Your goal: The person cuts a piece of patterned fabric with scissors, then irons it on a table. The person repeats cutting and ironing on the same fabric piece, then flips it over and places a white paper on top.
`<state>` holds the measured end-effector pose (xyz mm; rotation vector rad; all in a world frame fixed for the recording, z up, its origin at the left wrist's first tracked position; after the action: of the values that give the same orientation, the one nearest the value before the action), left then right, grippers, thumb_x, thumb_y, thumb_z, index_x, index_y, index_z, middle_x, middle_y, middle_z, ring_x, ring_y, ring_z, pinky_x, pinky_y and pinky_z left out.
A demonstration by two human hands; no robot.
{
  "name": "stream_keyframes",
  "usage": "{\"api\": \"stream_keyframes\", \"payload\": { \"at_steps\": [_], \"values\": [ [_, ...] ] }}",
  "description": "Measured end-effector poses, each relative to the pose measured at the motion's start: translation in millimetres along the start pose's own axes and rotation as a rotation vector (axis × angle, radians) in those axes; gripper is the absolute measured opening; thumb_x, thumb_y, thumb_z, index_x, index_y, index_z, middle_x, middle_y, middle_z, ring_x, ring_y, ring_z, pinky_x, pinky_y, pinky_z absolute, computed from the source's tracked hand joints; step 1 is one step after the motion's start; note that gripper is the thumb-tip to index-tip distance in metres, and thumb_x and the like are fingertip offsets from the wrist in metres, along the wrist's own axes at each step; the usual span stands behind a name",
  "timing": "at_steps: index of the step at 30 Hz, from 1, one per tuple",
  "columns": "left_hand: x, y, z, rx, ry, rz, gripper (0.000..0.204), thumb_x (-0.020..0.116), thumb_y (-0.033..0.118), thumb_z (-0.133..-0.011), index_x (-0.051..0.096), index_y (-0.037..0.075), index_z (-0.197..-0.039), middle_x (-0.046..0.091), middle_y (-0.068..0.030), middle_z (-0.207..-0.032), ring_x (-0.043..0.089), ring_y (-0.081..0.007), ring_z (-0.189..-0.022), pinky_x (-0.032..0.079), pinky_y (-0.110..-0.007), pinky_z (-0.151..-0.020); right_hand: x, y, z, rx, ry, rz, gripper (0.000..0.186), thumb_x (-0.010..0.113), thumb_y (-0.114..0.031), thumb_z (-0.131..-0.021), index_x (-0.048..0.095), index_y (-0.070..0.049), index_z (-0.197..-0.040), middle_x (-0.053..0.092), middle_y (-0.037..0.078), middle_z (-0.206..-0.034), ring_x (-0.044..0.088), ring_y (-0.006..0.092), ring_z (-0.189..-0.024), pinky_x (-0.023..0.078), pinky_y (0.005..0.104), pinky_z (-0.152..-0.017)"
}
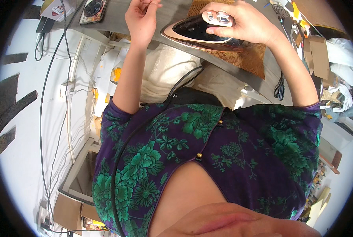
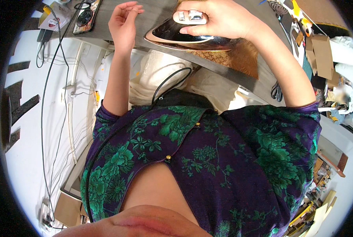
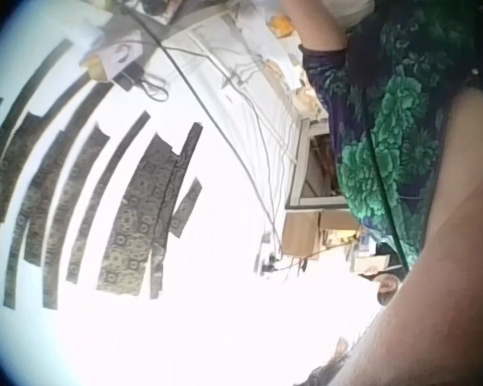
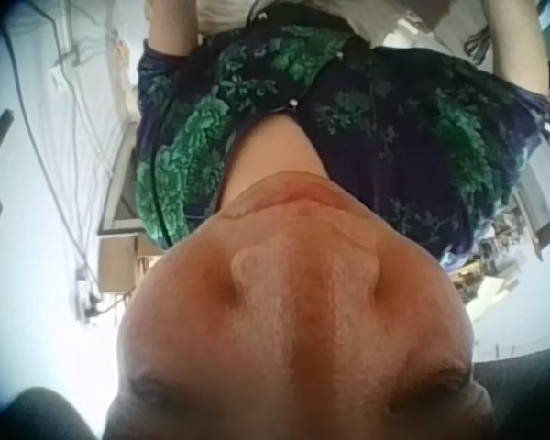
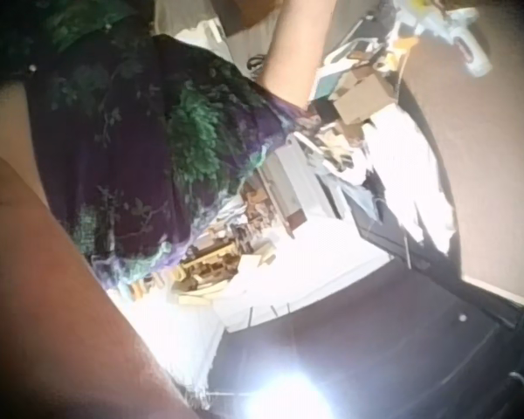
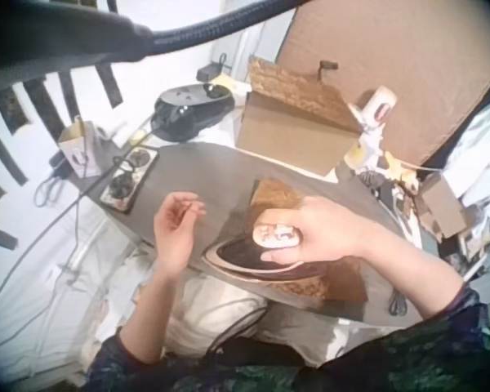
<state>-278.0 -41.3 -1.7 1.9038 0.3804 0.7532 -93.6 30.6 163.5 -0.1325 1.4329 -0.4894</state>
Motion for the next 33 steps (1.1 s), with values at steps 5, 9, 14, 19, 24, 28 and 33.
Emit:
{"api": "stream_keyframes", "payload": {
  "at_steps": [5, 9, 14, 19, 24, 28, 33],
  "values": [
    [1, -3, -1, -0.011, -0.040, 0.008, 0.013, 0.061, -0.003, -0.099, 0.065, 0.003, -0.109, 0.068, -0.0005, -0.091, 0.064, -0.0081, -0.086, 0.051, -0.022, -0.080, 1, -1, -1, -0.050, 0.017, 0.003, 0.036, 0.077, -0.041, -0.087, 0.067, -0.015, -0.109, 0.071, 0.015, -0.082, 0.069, 0.0395, -0.073, 0.054, 0.0457, -0.065],
    [-2, -7, -3, -0.019, -0.068, -0.033, 0.012, 0.063, 0.000, -0.097, 0.067, 0.002, -0.108, 0.071, -0.0043, -0.094, 0.068, -0.0116, -0.087, 0.052, -0.023, -0.080, 2, 0, -2, -0.041, -0.005, -0.028, 0.035, 0.077, -0.041, -0.087, 0.068, -0.014, -0.108, 0.071, 0.016, -0.083, 0.068, 0.0398, -0.075, 0.054, 0.0467, -0.066],
    [-13, -14, -8, 0.022, -0.098, -0.019, 0.012, 0.067, 0.001, -0.097, 0.070, -0.001, -0.109, 0.075, -0.0081, -0.098, 0.072, -0.0150, -0.092, 0.053, -0.024, -0.083, 3, 7, 2, 0.146, 0.041, 0.037, 0.040, 0.071, -0.048, -0.089, 0.065, -0.019, -0.115, 0.073, 0.017, -0.090, 0.069, 0.0427, -0.085, 0.053, 0.0525, -0.074],
    [-12, -11, -9, -0.010, -0.056, -0.100, 0.012, 0.066, 0.001, -0.098, 0.069, -0.001, -0.109, 0.075, -0.0085, -0.099, 0.072, -0.0147, -0.091, 0.054, -0.024, -0.085, 7, 13, 12, 0.066, 0.039, 0.015, 0.039, 0.071, -0.049, -0.089, 0.065, -0.018, -0.112, 0.071, 0.018, -0.088, 0.068, 0.0437, -0.084, 0.053, 0.0532, -0.073],
    [-5, -5, -12, 0.029, -0.071, -0.181, 0.011, 0.066, 0.001, -0.098, 0.069, -0.001, -0.108, 0.075, -0.0080, -0.100, 0.071, -0.0141, -0.092, 0.055, -0.025, -0.088, 8, 26, 24, 0.126, 0.104, 0.077, 0.038, 0.071, -0.050, -0.088, 0.064, -0.017, -0.106, 0.070, 0.018, -0.083, 0.068, 0.0435, -0.080, 0.052, 0.0538, -0.071],
    [14, 5, -5, 0.102, -0.167, -0.293, 0.012, 0.067, 0.002, -0.098, 0.069, -0.001, -0.110, 0.075, -0.0077, -0.104, 0.070, -0.0128, -0.098, 0.054, -0.024, -0.091, 13, 31, 39, 0.123, 0.027, 0.087, 0.038, 0.071, -0.052, -0.088, 0.064, -0.019, -0.105, 0.070, 0.018, -0.082, 0.068, 0.0430, -0.079, 0.052, 0.0539, -0.069],
    [68, 19, 14, 0.150, -0.438, -0.434, 0.019, 0.064, 0.005, -0.102, 0.069, -0.001, -0.118, 0.073, -0.0061, -0.114, 0.066, -0.0113, -0.108, 0.050, -0.025, -0.096, 12, 40, 62, 0.214, 0.021, 0.105, 0.037, 0.070, -0.052, -0.088, 0.065, -0.020, -0.106, 0.071, 0.017, -0.083, 0.068, 0.0429, -0.080, 0.053, 0.0538, -0.070]
  ]
}}
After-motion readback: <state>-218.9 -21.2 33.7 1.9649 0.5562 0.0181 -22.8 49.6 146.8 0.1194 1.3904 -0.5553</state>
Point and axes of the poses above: each hand's wrist, its own z-axis away from the middle knuckle, its own x-axis out of the palm, y = z × x, the point moved 7 cm from there along -z, towards the middle knuckle
